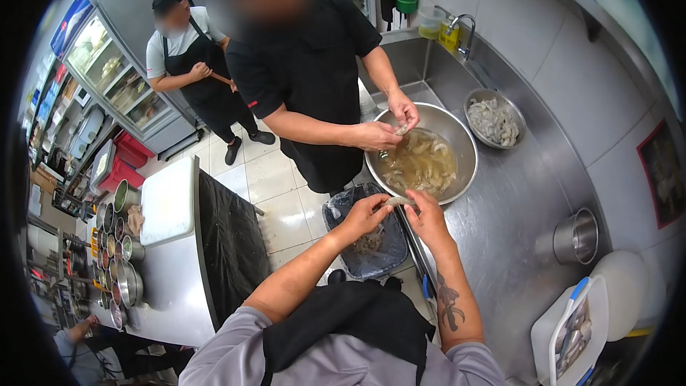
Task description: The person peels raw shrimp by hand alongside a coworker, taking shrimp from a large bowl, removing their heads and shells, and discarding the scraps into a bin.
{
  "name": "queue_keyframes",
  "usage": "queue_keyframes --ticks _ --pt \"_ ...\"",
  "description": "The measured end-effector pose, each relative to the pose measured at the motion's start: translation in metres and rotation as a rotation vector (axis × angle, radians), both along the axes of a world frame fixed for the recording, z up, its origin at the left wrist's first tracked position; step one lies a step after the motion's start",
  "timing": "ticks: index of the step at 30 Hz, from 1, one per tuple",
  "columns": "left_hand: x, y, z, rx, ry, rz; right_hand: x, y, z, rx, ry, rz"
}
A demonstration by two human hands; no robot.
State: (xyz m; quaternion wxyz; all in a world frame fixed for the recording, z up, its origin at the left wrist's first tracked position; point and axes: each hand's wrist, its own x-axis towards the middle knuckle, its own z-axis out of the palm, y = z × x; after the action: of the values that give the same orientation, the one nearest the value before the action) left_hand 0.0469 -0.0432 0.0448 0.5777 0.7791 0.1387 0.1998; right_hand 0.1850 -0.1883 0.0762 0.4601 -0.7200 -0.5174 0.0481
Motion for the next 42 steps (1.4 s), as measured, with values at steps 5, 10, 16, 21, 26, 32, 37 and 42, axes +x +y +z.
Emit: queue_keyframes --ticks 5,10,16,21,26,32,37,42 --pt "-0.004 0.000 0.005 0.047 -0.025 -0.012 -0.010 -0.004 0.000 -0.124 0.090 0.044" --pt "-0.002 -0.003 -0.006 0.081 -0.116 -0.011 -0.016 -0.006 0.000 -0.253 0.155 0.019" --pt "-0.006 0.002 -0.021 0.181 -0.069 -0.018 -0.012 -0.008 -0.013 -0.285 0.085 0.013" --pt "-0.006 0.001 -0.022 0.230 -0.093 -0.044 -0.019 -0.008 -0.009 -0.211 0.169 0.031" --pt "-0.008 -0.002 -0.022 0.273 -0.059 -0.035 -0.023 -0.005 -0.005 -0.249 0.204 -0.004" --pt "-0.008 -0.006 -0.004 0.251 0.122 0.001 -0.036 -0.001 -0.012 -0.292 -0.053 -0.063" --pt "-0.008 -0.006 -0.016 0.335 0.224 0.142 -0.050 0.008 -0.016 -0.283 -0.156 -0.149" --pt "-0.004 -0.010 -0.027 0.416 0.287 0.206 -0.057 0.008 -0.023 -0.242 -0.220 -0.130"
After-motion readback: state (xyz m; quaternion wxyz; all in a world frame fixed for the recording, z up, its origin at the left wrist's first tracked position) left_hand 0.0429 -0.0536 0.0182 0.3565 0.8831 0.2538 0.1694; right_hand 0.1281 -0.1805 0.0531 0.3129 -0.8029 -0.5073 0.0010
